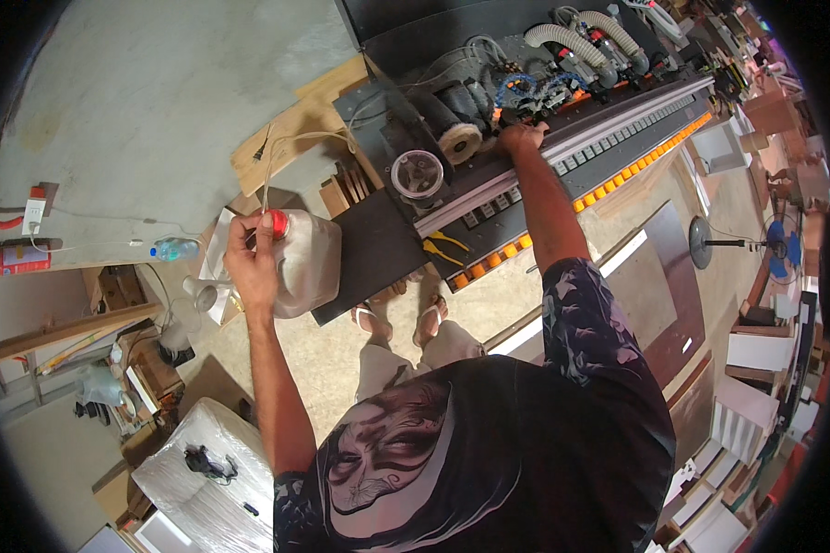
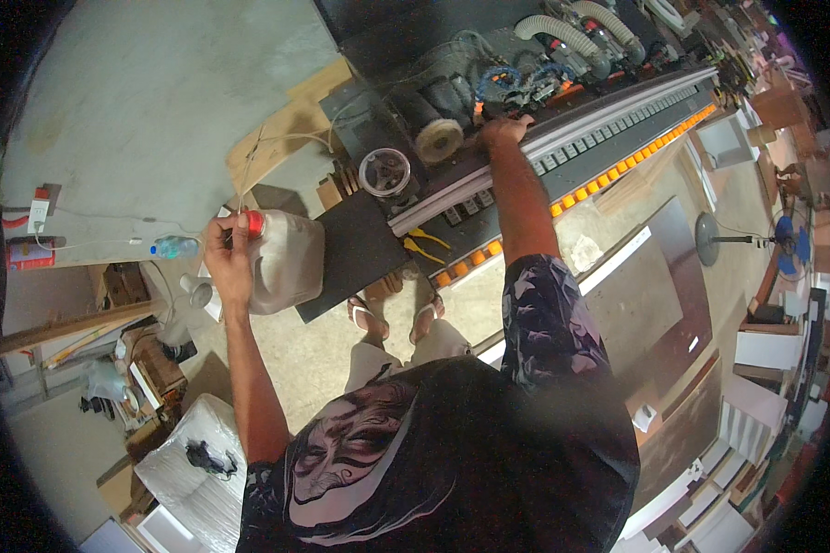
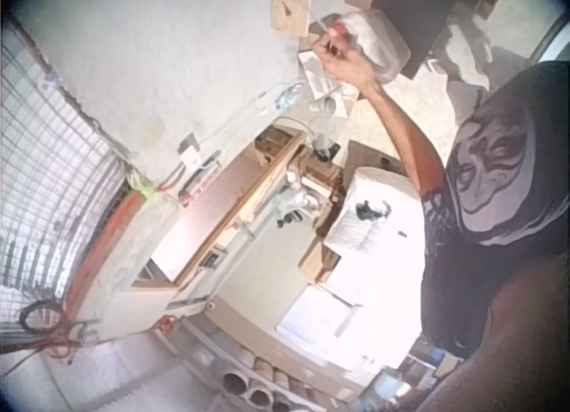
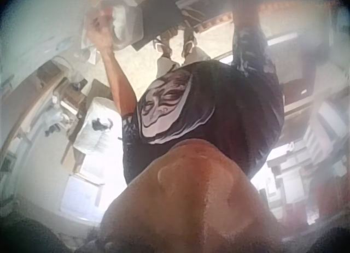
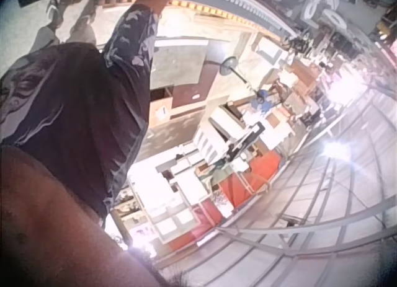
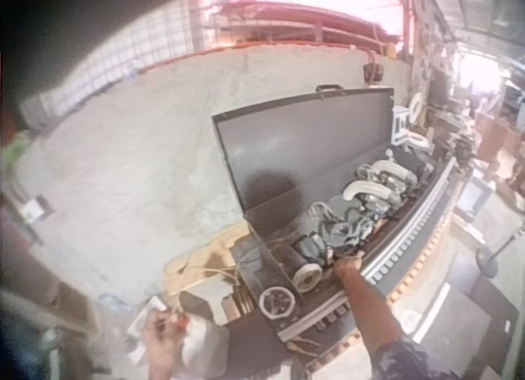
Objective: The person assembles a small tube with a red cap and a clear plastic tube, then uses pliers to secure the connection. The person then places the assembled tube into a machine.
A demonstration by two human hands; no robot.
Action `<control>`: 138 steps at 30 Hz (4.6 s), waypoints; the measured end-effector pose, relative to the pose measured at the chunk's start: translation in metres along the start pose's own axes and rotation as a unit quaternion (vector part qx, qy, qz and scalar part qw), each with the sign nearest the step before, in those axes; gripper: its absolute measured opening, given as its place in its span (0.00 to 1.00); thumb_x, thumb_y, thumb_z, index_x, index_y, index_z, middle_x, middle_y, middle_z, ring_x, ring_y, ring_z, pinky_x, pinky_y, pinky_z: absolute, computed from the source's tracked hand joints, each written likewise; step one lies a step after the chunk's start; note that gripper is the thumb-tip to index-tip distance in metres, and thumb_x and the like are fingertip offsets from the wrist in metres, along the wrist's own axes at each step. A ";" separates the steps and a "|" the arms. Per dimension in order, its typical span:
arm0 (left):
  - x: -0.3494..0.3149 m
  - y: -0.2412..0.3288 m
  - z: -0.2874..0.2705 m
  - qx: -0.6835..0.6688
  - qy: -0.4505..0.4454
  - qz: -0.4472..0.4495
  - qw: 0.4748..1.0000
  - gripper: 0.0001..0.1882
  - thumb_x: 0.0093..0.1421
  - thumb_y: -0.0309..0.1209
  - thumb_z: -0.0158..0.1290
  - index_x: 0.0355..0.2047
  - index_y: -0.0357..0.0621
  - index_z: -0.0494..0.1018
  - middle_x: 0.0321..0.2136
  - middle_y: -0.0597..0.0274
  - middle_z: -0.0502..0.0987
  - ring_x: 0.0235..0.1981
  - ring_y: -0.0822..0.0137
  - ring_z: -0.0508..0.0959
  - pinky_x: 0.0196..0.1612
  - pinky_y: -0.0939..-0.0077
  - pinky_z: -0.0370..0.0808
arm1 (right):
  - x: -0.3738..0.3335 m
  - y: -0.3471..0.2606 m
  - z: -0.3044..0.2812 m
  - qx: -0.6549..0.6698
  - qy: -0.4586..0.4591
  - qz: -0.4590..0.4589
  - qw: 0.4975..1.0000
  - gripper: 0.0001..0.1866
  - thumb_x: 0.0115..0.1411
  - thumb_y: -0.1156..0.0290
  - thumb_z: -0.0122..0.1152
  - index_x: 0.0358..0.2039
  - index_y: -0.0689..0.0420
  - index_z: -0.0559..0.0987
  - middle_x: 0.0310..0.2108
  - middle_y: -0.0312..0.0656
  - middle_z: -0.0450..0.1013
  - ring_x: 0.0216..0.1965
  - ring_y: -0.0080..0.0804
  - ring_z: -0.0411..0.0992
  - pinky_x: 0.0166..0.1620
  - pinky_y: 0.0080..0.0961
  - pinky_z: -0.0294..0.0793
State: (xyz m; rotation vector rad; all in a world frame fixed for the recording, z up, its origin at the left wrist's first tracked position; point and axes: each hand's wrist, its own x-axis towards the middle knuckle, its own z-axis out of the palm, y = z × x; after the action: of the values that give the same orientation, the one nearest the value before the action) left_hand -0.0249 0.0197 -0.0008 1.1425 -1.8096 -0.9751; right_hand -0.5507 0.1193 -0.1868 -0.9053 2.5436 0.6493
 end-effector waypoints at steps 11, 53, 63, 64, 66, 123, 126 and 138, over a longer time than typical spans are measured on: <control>0.002 -0.007 -0.001 -0.037 -0.005 -0.023 0.999 0.13 0.73 0.35 0.59 0.39 0.35 0.77 0.40 0.57 0.85 0.39 0.70 0.82 0.46 0.72 0.81 | -0.033 0.001 -0.034 0.027 -0.052 -0.028 0.998 0.36 0.62 0.38 0.67 0.65 0.45 0.80 0.69 0.38 0.73 0.71 0.41 0.68 0.71 0.64 0.49; 0.003 0.000 -0.001 0.004 -0.010 -0.039 0.999 0.13 0.73 0.36 0.60 0.41 0.36 0.77 0.38 0.59 0.84 0.39 0.71 0.82 0.44 0.74 0.80 | -0.019 0.010 -0.021 0.109 0.045 -0.003 0.993 0.36 0.64 0.38 0.62 0.64 0.48 0.79 0.65 0.41 0.76 0.65 0.45 0.74 0.68 0.53 0.61; 0.005 0.002 0.001 0.012 0.003 -0.022 1.000 0.13 0.73 0.37 0.60 0.43 0.38 0.77 0.35 0.62 0.83 0.36 0.72 0.81 0.42 0.74 0.79 | -0.017 0.022 -0.024 0.317 0.120 -0.024 0.940 0.33 0.58 0.41 0.67 0.58 0.48 0.82 0.56 0.49 0.81 0.59 0.51 0.79 0.64 0.52 0.70; 0.005 0.000 0.001 0.012 0.004 -0.021 1.000 0.13 0.73 0.37 0.60 0.43 0.38 0.77 0.35 0.62 0.83 0.36 0.72 0.81 0.42 0.74 0.79 | -0.012 0.026 -0.023 0.353 0.104 -0.044 0.929 0.32 0.57 0.42 0.67 0.58 0.47 0.83 0.56 0.48 0.81 0.59 0.51 0.79 0.64 0.50 0.72; 0.006 -0.002 0.001 0.007 0.003 -0.026 1.000 0.13 0.73 0.36 0.59 0.42 0.38 0.77 0.35 0.62 0.83 0.37 0.72 0.81 0.42 0.74 0.79 | -0.003 0.030 -0.019 0.390 0.090 -0.080 0.913 0.31 0.57 0.43 0.69 0.58 0.44 0.83 0.55 0.48 0.82 0.58 0.51 0.79 0.62 0.47 0.75; 0.000 -0.002 0.002 -0.022 0.006 -0.034 0.999 0.13 0.74 0.36 0.58 0.41 0.36 0.76 0.32 0.61 0.82 0.32 0.74 0.80 0.40 0.74 0.80 | -0.005 0.009 -0.018 0.004 -0.061 -0.023 0.998 0.27 0.71 0.51 0.55 0.69 0.36 0.76 0.73 0.32 0.68 0.74 0.40 0.63 0.71 0.70 0.48; 0.004 -0.004 0.001 0.030 0.008 -0.012 0.999 0.14 0.74 0.38 0.58 0.41 0.37 0.76 0.32 0.61 0.83 0.34 0.73 0.80 0.41 0.74 0.79 | 0.001 0.006 -0.019 -0.002 -0.080 -0.024 0.997 0.26 0.71 0.50 0.55 0.68 0.35 0.77 0.73 0.33 0.67 0.75 0.43 0.62 0.72 0.69 0.46; 0.004 -0.006 0.001 0.015 0.006 -0.019 1.000 0.14 0.73 0.38 0.59 0.41 0.36 0.76 0.35 0.60 0.83 0.37 0.71 0.80 0.45 0.73 0.78 | -0.010 0.011 -0.015 -0.017 -0.031 -0.061 0.998 0.28 0.73 0.52 0.52 0.69 0.46 0.76 0.71 0.35 0.71 0.71 0.40 0.68 0.68 0.56 0.53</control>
State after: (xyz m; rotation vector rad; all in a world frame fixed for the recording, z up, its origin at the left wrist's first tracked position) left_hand -0.0245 0.0146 -0.0055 1.2041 -1.8037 -0.9637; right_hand -0.5534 0.1235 -0.1669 -1.0262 2.4075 0.6734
